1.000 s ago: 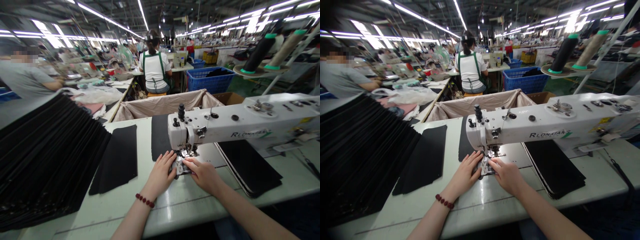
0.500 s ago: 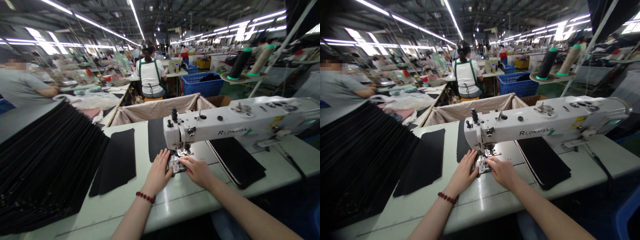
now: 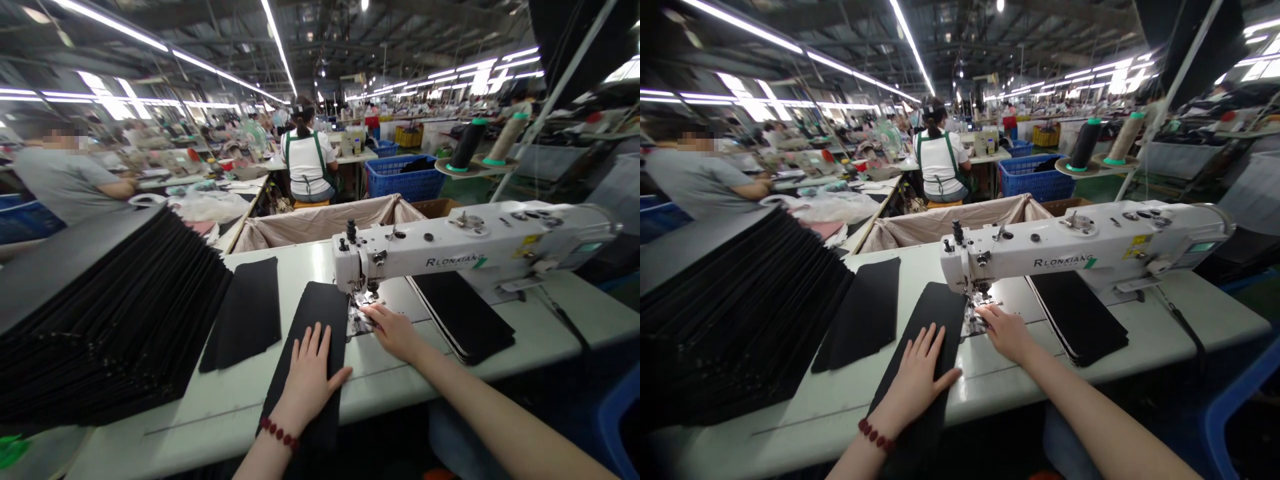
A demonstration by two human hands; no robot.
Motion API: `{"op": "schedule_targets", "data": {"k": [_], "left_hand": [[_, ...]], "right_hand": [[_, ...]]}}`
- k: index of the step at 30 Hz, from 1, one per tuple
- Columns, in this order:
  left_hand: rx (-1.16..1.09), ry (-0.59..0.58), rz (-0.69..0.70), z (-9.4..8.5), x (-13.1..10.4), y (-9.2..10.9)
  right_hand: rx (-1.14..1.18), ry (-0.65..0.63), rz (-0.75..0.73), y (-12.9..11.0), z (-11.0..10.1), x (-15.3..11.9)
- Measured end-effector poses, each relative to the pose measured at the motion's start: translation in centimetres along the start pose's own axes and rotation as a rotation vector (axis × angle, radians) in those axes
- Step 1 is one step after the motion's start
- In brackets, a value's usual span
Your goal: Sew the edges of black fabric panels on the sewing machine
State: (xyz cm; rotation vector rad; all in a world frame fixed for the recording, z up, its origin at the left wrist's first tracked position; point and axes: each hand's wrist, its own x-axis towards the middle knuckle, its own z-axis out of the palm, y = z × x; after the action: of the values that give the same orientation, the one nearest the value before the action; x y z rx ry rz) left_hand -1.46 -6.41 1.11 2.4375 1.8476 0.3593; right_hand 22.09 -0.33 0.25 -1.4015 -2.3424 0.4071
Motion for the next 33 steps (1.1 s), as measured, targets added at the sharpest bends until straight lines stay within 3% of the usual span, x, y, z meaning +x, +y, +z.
{"op": "schedule_targets", "data": {"k": [5,9,14,19,24,28,33], "left_hand": [[-0.037,-0.242,0.020,-1.7,-7.6,-1.4],[-0.127,-0.309,0.090,-3.4,-9.8,-2.3],[-0.124,-0.190,0.092,-1.9,-8.1,-0.8],[-0.208,-0.096,0.175,1.1,-5.2,4.6],[-0.331,-0.094,0.252,2.2,-3.2,9.2],[-0.424,-0.100,0.225,2.0,-2.7,9.8],[-0.448,-0.132,0.183,1.7,-2.5,10.0]], "right_hand": [[0.070,-0.044,-0.049,0.2,-0.7,-0.1],[0.138,-0.175,-0.184,-0.3,-1.3,-1.0],[0.061,-0.248,-0.120,-0.9,-1.7,-4.2],[0.098,-0.261,-0.013,-0.9,-1.9,-7.7],[0.224,-0.112,0.069,-1.3,-2.5,-10.6],[0.227,0.004,0.274,-1.7,-2.7,-12.7],[0.182,-0.042,0.380,-2.2,-2.6,-14.5]]}}
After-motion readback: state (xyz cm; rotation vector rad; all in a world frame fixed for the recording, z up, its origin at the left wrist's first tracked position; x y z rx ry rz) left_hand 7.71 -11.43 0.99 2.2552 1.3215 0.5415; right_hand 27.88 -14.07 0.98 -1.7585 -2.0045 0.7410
